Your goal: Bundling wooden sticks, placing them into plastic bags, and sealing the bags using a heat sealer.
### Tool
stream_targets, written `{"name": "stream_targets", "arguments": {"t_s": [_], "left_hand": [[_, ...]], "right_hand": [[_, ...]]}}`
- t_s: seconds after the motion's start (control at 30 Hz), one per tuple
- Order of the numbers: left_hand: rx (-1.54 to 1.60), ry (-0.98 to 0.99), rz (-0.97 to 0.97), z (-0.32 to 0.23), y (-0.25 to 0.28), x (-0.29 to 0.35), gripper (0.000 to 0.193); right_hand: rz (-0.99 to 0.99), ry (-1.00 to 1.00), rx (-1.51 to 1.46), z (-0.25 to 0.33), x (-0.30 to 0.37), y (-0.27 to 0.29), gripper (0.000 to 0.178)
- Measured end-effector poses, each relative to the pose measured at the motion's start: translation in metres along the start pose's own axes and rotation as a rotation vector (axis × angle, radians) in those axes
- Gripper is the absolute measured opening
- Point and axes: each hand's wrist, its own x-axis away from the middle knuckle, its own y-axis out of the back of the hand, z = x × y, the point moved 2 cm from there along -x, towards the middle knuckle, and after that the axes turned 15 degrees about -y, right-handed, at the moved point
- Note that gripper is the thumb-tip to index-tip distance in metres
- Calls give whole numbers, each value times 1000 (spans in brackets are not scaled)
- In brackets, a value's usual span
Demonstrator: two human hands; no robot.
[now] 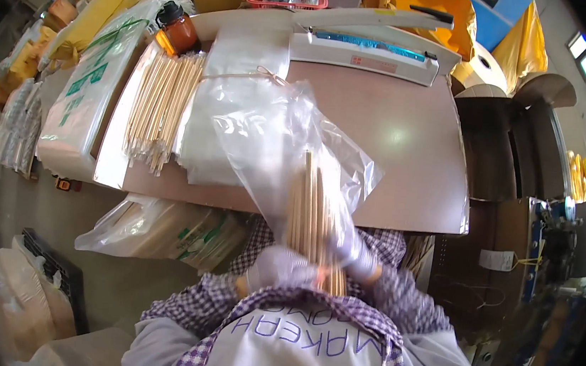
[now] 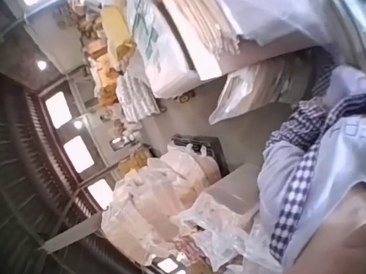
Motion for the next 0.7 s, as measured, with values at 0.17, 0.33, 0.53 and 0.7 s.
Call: {"name": "stream_targets", "arguments": {"t_s": [0.17, 0.33, 0.53, 0.7], "left_hand": [[352, -24, -16, 17, -11, 1, 15], [-160, -431, -144, 4, 30, -113, 27], [-388, -463, -64, 39, 45, -162, 19], [-867, 308, -316, 187, 184, -134, 15]], "right_hand": [[-290, 351, 586, -59, 30, 28, 88], [-513, 117, 7, 84, -19, 39, 65], [-493, 84, 99, 120, -30, 155, 57], [-872, 94, 1506, 61, -7, 166, 44]]}}
